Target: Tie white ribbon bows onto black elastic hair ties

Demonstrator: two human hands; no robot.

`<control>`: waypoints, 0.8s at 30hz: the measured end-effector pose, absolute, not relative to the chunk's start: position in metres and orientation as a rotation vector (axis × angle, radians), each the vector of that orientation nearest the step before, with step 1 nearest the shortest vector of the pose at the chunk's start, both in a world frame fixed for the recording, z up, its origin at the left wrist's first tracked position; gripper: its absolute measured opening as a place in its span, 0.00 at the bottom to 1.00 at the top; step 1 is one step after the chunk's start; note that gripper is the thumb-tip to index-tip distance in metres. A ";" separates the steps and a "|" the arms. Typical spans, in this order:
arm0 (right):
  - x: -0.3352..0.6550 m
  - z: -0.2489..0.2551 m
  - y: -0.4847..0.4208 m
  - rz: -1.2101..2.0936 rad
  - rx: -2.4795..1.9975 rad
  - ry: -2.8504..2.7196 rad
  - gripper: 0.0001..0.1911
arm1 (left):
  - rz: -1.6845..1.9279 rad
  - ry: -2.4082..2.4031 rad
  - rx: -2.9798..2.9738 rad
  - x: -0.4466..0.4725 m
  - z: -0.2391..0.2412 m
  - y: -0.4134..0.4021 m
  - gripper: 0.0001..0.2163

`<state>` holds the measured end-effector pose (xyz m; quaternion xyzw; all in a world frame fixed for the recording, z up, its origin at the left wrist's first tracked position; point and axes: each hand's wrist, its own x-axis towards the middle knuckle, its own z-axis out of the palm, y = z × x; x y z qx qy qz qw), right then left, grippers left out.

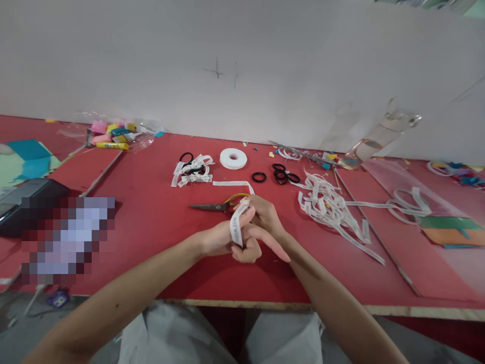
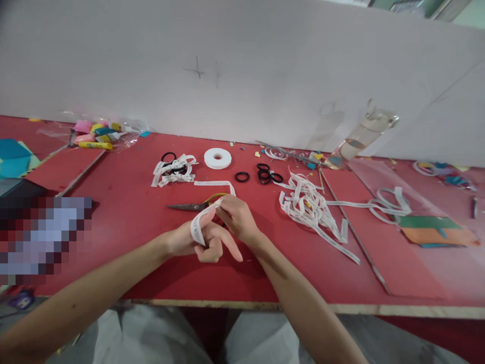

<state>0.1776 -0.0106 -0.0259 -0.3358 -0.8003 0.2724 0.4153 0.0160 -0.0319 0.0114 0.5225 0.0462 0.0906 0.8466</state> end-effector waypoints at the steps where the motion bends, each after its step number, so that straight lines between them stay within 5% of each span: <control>1: 0.178 -0.026 -0.010 0.674 -0.863 -2.014 0.16 | 0.209 0.104 1.083 0.016 0.012 -0.032 0.44; 7: 0.178 -0.026 -0.006 0.630 -0.909 -2.023 0.22 | 0.408 0.143 1.052 0.009 0.008 -0.023 0.43; 15: 0.179 -0.034 -0.005 0.685 -0.948 -1.931 0.12 | 0.654 0.279 1.019 0.005 0.012 -0.013 0.40; 24: 0.172 -0.031 -0.009 0.769 -1.010 -1.877 0.17 | 0.899 0.314 0.862 0.005 0.008 -0.005 0.35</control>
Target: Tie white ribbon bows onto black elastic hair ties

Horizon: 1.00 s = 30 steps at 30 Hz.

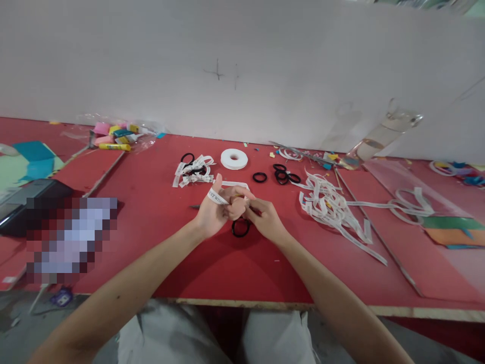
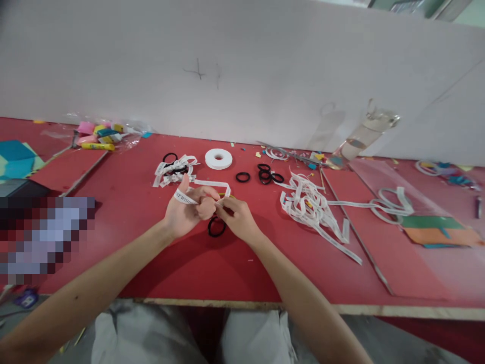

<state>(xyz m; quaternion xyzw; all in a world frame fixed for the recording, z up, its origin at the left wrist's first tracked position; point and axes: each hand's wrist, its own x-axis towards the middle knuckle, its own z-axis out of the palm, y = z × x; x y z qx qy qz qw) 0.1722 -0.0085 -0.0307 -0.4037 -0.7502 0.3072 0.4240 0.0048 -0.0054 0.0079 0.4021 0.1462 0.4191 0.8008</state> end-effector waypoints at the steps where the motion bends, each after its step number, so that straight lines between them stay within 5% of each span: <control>1: 0.172 -0.031 -0.009 0.825 -1.032 -1.860 0.18 | 0.914 0.308 0.854 0.005 0.008 -0.006 0.34; 12: 0.173 -0.025 -0.008 1.380 -0.879 -1.540 0.13 | 1.169 0.324 0.765 0.010 0.005 -0.007 0.30; 30: 0.162 -0.027 -0.013 1.330 -0.962 -1.464 0.13 | 1.258 0.679 1.073 0.025 -0.003 -0.018 0.33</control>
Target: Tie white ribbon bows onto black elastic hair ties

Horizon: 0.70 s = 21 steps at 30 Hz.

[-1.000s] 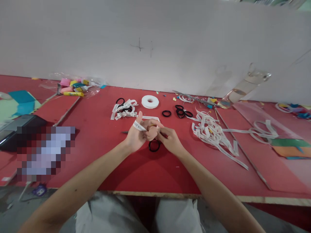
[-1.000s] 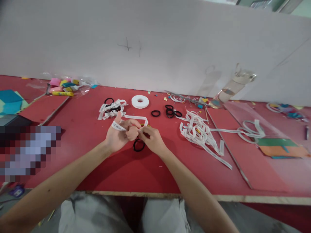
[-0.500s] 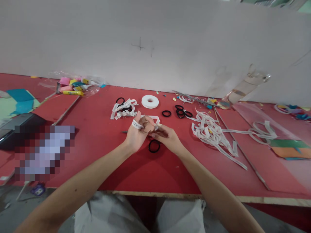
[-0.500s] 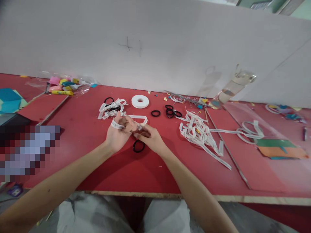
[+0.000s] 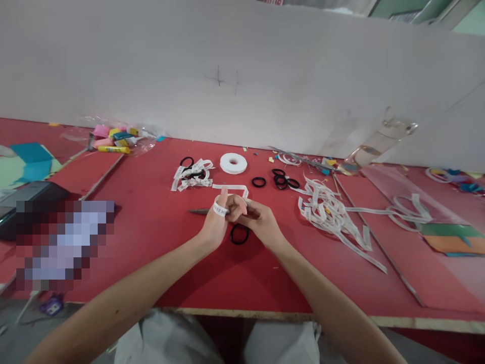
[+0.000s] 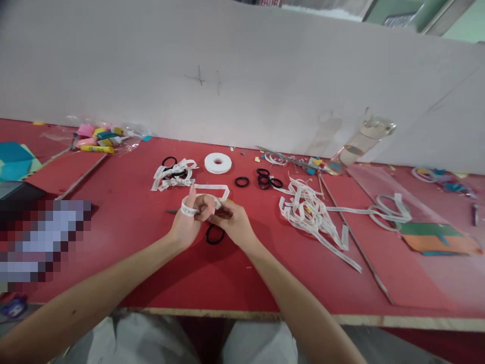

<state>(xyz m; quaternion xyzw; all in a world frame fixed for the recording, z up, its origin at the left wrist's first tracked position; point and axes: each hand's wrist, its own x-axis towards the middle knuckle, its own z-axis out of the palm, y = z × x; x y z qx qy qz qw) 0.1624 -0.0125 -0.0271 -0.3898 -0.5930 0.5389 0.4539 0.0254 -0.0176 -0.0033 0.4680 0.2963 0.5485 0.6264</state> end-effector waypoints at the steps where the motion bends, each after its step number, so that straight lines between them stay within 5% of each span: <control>1: 0.162 -0.027 -0.013 1.333 -0.963 -1.448 0.13 | 1.255 0.681 1.073 0.026 -0.003 -0.018 0.33; 21: 0.165 -0.031 -0.013 1.283 -1.018 -1.629 0.10 | 1.177 0.459 0.938 0.019 -0.004 -0.016 0.22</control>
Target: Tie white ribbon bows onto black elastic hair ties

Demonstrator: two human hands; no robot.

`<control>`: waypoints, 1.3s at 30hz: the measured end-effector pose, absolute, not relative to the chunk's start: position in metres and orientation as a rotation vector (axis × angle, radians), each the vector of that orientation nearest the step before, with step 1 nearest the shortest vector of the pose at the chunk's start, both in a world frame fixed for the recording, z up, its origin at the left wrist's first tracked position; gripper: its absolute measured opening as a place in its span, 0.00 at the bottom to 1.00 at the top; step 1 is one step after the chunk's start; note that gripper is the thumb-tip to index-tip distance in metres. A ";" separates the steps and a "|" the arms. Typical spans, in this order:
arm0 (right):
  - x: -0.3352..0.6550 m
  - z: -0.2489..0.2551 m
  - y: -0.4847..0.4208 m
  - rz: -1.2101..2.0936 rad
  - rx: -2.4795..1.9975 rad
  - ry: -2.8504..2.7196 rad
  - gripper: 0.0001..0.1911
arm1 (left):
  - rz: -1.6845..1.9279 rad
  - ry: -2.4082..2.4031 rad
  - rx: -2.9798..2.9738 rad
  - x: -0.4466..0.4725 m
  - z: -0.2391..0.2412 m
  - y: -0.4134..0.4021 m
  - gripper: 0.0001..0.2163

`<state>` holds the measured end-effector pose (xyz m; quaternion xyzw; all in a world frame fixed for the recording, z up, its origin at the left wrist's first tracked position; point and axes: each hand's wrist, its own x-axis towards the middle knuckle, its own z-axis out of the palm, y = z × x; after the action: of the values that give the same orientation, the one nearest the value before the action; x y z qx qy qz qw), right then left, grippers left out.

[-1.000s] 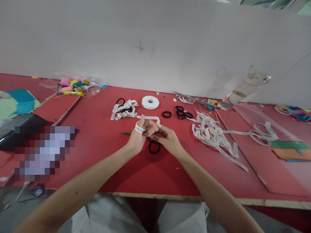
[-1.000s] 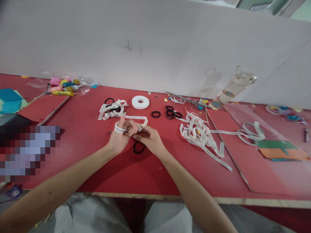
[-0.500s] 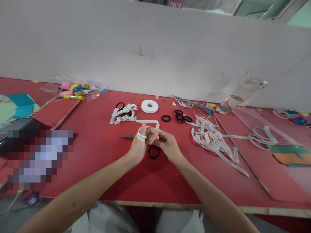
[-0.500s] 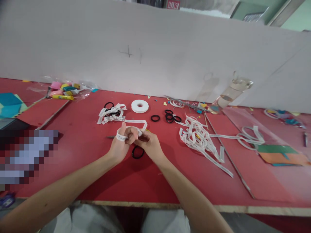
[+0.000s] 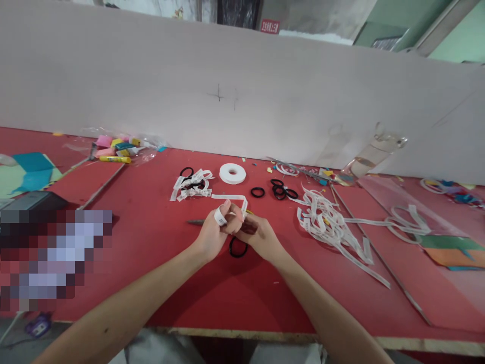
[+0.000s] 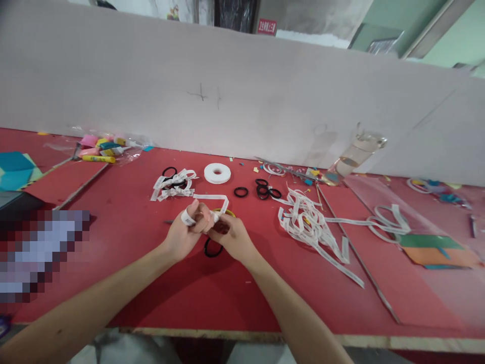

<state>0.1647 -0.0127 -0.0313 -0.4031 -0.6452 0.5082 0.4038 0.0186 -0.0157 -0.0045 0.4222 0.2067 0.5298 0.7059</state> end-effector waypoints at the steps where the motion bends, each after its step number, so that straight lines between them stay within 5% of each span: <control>1: 0.165 -0.031 -0.013 1.274 -1.034 -1.652 0.10 | 1.167 0.432 0.945 0.018 -0.004 -0.015 0.21; 8: 0.167 -0.029 -0.014 1.169 -1.063 -1.775 0.05 | 1.047 0.353 0.946 0.014 0.004 -0.015 0.11; 23: 0.172 -0.026 -0.011 0.961 -0.983 -1.751 0.06 | 0.757 0.341 1.046 0.010 0.001 -0.017 0.20; 30: 0.174 -0.007 -0.022 1.322 -0.780 -1.620 0.14 | 0.644 0.298 1.110 0.009 -0.002 -0.018 0.23; 39: 0.170 -0.013 -0.019 1.203 -0.810 -1.654 0.13 | 0.415 0.311 1.302 0.010 0.003 -0.023 0.33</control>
<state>0.1697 -0.0192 -0.0133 -0.3282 -0.6699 0.4875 0.4537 0.0105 -0.0225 0.0028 0.5992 0.1432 0.1910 0.7642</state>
